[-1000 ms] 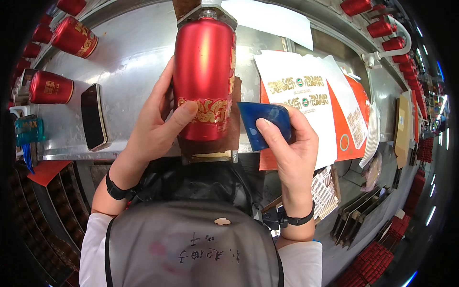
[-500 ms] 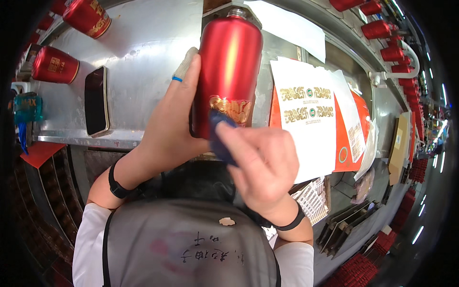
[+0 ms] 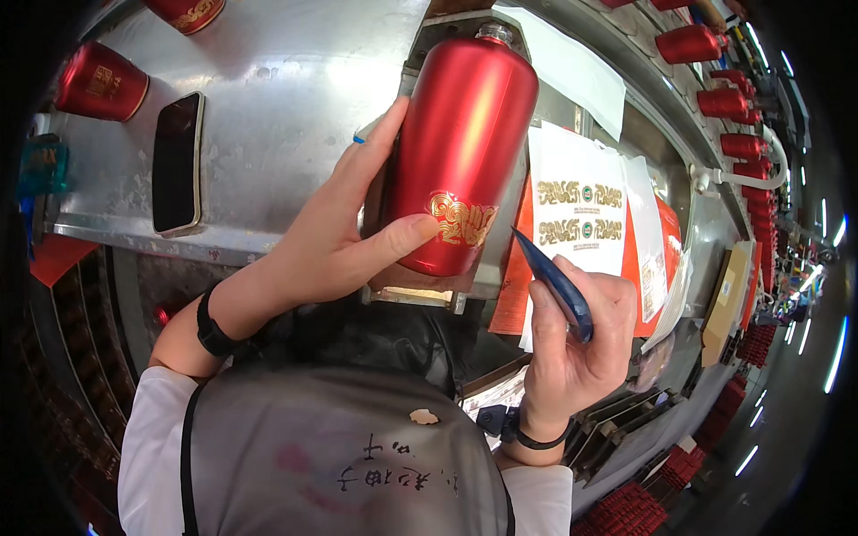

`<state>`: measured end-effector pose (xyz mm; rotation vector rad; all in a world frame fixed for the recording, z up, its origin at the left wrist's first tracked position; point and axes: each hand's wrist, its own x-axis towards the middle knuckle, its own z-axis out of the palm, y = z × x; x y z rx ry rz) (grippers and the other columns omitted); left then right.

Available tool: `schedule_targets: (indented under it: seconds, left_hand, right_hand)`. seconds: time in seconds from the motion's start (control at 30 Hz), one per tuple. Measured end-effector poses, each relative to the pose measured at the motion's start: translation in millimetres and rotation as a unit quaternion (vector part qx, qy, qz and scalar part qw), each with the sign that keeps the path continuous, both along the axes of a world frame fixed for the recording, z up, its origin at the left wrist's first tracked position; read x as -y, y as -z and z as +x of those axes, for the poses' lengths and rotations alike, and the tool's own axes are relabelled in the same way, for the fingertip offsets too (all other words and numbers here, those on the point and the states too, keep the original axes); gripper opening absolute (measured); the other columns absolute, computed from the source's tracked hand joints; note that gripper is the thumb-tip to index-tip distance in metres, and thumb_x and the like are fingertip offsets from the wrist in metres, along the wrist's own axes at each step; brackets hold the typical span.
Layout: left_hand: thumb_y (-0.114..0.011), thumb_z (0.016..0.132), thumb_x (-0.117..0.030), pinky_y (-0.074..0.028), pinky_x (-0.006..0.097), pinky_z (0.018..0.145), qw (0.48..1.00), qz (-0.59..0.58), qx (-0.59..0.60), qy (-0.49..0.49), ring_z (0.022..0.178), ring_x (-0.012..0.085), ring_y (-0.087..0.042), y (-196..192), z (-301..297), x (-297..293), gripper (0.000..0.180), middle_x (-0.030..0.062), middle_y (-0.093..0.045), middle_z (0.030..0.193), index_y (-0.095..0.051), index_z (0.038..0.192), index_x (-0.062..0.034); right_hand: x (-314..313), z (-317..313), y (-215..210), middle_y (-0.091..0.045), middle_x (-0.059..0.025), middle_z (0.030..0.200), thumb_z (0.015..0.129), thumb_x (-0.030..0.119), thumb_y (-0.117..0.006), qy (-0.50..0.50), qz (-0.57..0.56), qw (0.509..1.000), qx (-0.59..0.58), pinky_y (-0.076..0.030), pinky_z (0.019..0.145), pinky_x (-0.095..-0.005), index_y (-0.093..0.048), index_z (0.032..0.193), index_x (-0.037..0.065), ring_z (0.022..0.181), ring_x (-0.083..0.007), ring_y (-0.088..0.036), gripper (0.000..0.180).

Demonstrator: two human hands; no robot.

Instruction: Applying decorative labels and stickers to red metal bottles at a workstation.

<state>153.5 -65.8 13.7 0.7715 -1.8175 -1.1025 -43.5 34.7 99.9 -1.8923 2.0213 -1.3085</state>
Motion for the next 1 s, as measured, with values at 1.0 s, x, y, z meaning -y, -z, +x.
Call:
schedule_targets:
  seconds: [1.0]
  left_hand:
    - [-0.061, 0.09, -0.005, -0.025, 0.039, 0.119, 0.983, 0.162, -0.05, 0.069, 0.144, 0.0229, -0.031, -19, 10, -4, 0.079, 0.016, -0.026, 0.157, -0.016, 0.155, 0.001]
  right_hand:
    - [-16, 25, 10, -0.061, -0.0031, 0.092, 0.057, 0.007, -0.073, -0.151, -0.009, 0.951, -0.27, -0.042, 0.067, -0.0318, -0.073, 0.112, 0.007, 0.077, -0.0204, -0.053, 0.055]
